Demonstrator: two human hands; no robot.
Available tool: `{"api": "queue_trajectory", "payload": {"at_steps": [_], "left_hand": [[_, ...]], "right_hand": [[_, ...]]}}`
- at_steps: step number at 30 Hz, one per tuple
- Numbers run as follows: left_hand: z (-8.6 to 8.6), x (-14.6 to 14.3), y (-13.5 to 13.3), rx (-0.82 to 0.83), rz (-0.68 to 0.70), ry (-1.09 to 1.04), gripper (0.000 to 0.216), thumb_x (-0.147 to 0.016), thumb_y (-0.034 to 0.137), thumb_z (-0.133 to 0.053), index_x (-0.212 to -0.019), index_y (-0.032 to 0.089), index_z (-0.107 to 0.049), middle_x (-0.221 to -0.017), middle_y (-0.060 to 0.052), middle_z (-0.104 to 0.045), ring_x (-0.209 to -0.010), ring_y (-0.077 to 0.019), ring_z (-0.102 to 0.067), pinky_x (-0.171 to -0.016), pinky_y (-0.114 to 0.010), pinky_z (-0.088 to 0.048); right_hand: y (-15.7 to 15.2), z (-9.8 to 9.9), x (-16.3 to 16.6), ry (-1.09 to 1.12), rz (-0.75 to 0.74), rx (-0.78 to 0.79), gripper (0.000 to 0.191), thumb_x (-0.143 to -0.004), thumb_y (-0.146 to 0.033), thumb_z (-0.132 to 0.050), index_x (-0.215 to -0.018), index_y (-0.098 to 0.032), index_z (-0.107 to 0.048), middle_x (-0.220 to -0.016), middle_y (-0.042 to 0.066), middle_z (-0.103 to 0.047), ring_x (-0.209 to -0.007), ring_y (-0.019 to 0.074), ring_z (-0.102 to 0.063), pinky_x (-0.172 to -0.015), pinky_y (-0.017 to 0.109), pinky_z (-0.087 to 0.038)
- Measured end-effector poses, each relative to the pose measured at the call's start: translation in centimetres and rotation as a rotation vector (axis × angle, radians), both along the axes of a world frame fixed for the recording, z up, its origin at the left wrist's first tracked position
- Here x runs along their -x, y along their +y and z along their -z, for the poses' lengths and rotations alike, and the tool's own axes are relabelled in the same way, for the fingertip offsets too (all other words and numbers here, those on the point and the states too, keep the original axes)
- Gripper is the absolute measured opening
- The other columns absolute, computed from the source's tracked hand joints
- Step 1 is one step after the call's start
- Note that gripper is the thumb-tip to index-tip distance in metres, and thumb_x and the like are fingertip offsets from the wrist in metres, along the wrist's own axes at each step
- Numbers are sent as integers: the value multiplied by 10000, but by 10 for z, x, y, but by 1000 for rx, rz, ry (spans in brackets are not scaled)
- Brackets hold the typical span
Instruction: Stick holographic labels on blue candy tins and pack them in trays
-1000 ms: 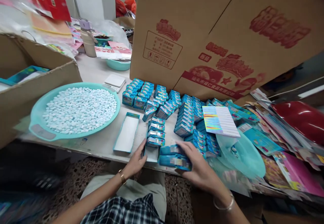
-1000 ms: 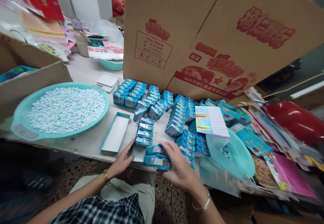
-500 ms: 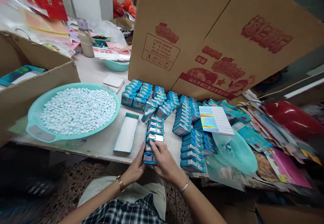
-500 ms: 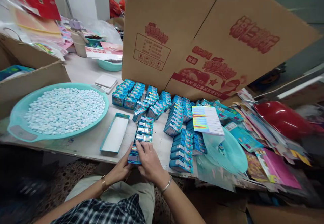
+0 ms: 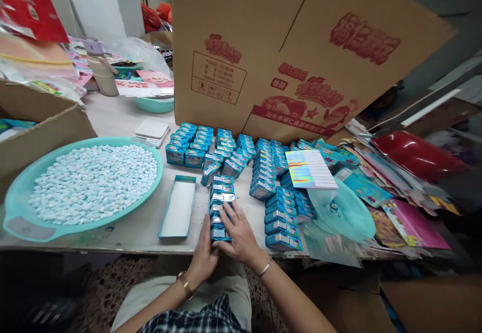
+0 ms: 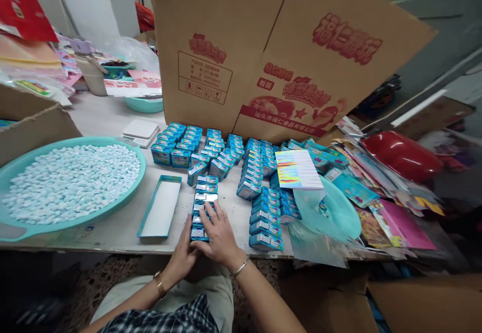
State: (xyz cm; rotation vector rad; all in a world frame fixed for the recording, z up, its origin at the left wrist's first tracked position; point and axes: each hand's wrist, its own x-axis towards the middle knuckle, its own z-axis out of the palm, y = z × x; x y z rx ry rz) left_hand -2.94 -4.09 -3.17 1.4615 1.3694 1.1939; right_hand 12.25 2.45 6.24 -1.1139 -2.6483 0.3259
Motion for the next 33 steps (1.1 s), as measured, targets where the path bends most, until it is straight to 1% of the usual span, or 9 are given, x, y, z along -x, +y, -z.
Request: {"api": "queue_trajectory", "payload": {"at_steps": [4,12,17,20,22,24,28,30,33], "left_hand": [[-11,8,12,-25,58,-57,1058,-871,406,-671,-1580,282,105,-1677,-140,-16,-1533,-336,-92,-1232,-566,-157],[-7,-23,30,-81,220,-25,879,-934,353,-561,-1595,250,9,-1673,-151,-47,-1534,-322,-104,-1240,-569,-137],[-52,-13,35,-36,328,61,997,-851,369,-676,-1598,191,-41,-1651,-182,-160,-1510,-347,-207,-1226,-548,-235],[-79,42,24,-94,76,212,865,-891,365,-630,-1589,266,-129,-1645,-108,-231,-1506,-311,-240,-1230,-525,-246],[-75,82,13,-114,-200,371,745,-931,379,-564,-1568,241,-204,-1591,-138,-339,-1473,-319,-314,-1206,-562,-274],[-55,111,3,-77,-302,499,691,-931,409,-544,-1530,168,-299,-1496,-190,-457,-1422,-363,-384,-1157,-600,-333],[-23,121,-13,30,-145,579,594,-924,420,-522,-1452,158,-445,-1441,-192,-536,-1417,-435,-366,-1099,-679,-348],[-36,109,-9,4,-143,571,628,-924,417,-537,-1495,200,-392,-1513,-173,-469,-1461,-434,-286,-1118,-718,-266],[-81,83,26,-68,-134,344,705,-901,455,-594,-1523,241,-343,-1592,-126,-362,-1503,-359,-225,-1196,-609,-218]], "right_hand": [[-9,-2,-1,151,10,60,946,-843,-571,-670,-1582,-203,-209,-1640,127,-208,-1523,369,-70,-1178,589,-297],[-36,12,-25,298,241,-24,676,-954,-308,-561,-1565,-256,-275,-1621,90,-278,-1520,319,-157,-1174,563,-339],[-31,6,-52,266,258,5,666,-962,-366,-557,-1561,-282,-279,-1601,82,-323,-1492,322,-254,-1162,559,-358],[-30,-9,-58,321,309,32,660,-967,-406,-545,-1558,-289,-275,-1570,81,-376,-1450,302,-349,-1141,516,-399],[-20,-26,-56,374,332,34,594,-973,-417,-532,-1521,-289,-345,-1531,80,-426,-1418,278,-397,-1134,480,-411],[4,-45,-47,410,324,21,539,-970,-431,-534,-1474,-278,-417,-1492,82,-468,-1396,261,-418,-1144,454,-395],[98,-73,-27,358,305,-18,599,-953,-445,-547,-1483,-209,-399,-1473,122,-479,-1380,259,-422,-1157,426,-349],[152,-76,-19,209,386,4,636,-932,-428,-578,-1480,-162,-396,-1480,142,-467,-1385,271,-404,-1151,406,-332],[217,-68,-8,49,514,51,570,-930,-422,-580,-1399,-113,-483,-1413,179,-516,-1329,302,-447,-1085,395,-363]]}}
